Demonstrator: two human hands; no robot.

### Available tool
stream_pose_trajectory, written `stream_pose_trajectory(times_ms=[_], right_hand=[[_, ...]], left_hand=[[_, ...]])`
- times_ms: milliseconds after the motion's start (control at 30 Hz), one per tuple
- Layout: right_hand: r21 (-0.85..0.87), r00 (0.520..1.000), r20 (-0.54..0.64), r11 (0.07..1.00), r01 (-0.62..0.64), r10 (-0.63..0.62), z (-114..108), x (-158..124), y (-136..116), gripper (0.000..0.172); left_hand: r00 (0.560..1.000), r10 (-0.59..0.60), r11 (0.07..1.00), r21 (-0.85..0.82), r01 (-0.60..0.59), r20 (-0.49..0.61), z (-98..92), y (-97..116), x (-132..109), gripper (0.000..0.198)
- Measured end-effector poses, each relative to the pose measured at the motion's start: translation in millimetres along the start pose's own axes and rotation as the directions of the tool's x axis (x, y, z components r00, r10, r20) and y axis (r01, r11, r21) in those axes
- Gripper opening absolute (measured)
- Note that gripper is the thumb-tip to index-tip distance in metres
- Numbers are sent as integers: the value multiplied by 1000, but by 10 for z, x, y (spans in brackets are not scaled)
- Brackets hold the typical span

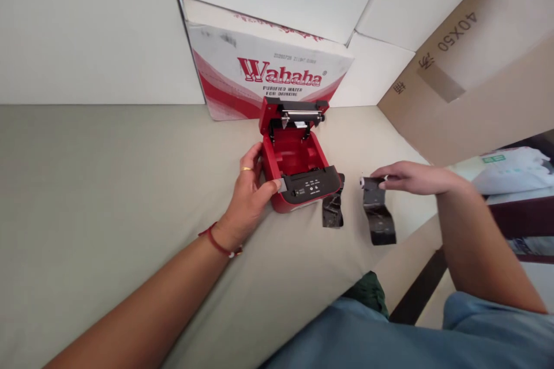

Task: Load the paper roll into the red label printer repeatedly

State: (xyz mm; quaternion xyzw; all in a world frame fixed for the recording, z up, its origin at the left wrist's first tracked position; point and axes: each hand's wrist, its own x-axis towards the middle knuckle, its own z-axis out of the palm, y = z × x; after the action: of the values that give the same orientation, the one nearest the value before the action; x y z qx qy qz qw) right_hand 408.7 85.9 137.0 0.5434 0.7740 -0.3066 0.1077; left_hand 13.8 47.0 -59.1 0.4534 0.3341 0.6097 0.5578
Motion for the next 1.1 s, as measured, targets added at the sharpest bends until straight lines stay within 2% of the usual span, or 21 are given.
stream_pose_trajectory(times_ms=[133, 233, 333, 500, 600, 667, 767, 833, 900, 933, 1000, 1067, 1100], right_hand=[[21, 987, -118, 994, -105, 107, 357, 198, 23, 36], [63, 963, -240, 992, -110, 122, 425, 334, -93, 42], [92, 950, -296, 993, -80, 104, 425, 517, -240, 46], [78, 978, -210, 997, 1, 15, 569, 824, -507, 37], [56, 989, -146, 997, 45, -36, 658, 837, -618, 34], [37, 992, -108, 997, 66, -61, 597, 706, -643, 33], [28, 990, 20, 990, 137, -138, 216, 313, -624, 26], [53, 949, 126, 957, 285, -289, -150, 36, -637, 32], [37, 905, 139, 915, 401, -402, -437, -119, -738, 34], [19, 883, 146, 894, 448, -446, -506, -124, -827, 34], [-48, 864, 101, 865, 499, -493, -463, 15, -1067, 33], [-180, 869, -48, 860, 478, -493, -230, 296, -1334, 34], [-261, 873, -133, 866, 426, -469, -82, 454, -1460, 34]], left_hand=[[999, 15, 1000, -8, -15, -39, -18, -90, 6, 96], [998, 20, 1000, -9, -21, -55, -13, -90, -9, 91], [999, 22, 999, -37, -24, -45, -1, -60, -24, 87], [996, 50, 993, -107, -59, -79, -2, -56, -17, 73], [995, 39, 992, -113, -50, -93, -2, -72, -5, 70], [993, 27, 992, -118, -41, -114, 8, -83, 0, 69], [985, 2, 994, -110, -21, -173, 35, -108, 4, 69], [981, -6, 997, -82, -10, -195, 48, -132, 6, 69], [980, 0, 999, -50, -10, -199, 49, -159, 8, 67], [980, 3, 999, -37, -11, -200, 45, -172, 8, 65], [978, 10, 1000, -12, -13, -210, 30, -191, 5, 60], [974, 36, 999, 22, -32, -222, 16, -180, -12, 56], [971, 65, 997, 55, -53, -230, 13, -158, -28, 53]])
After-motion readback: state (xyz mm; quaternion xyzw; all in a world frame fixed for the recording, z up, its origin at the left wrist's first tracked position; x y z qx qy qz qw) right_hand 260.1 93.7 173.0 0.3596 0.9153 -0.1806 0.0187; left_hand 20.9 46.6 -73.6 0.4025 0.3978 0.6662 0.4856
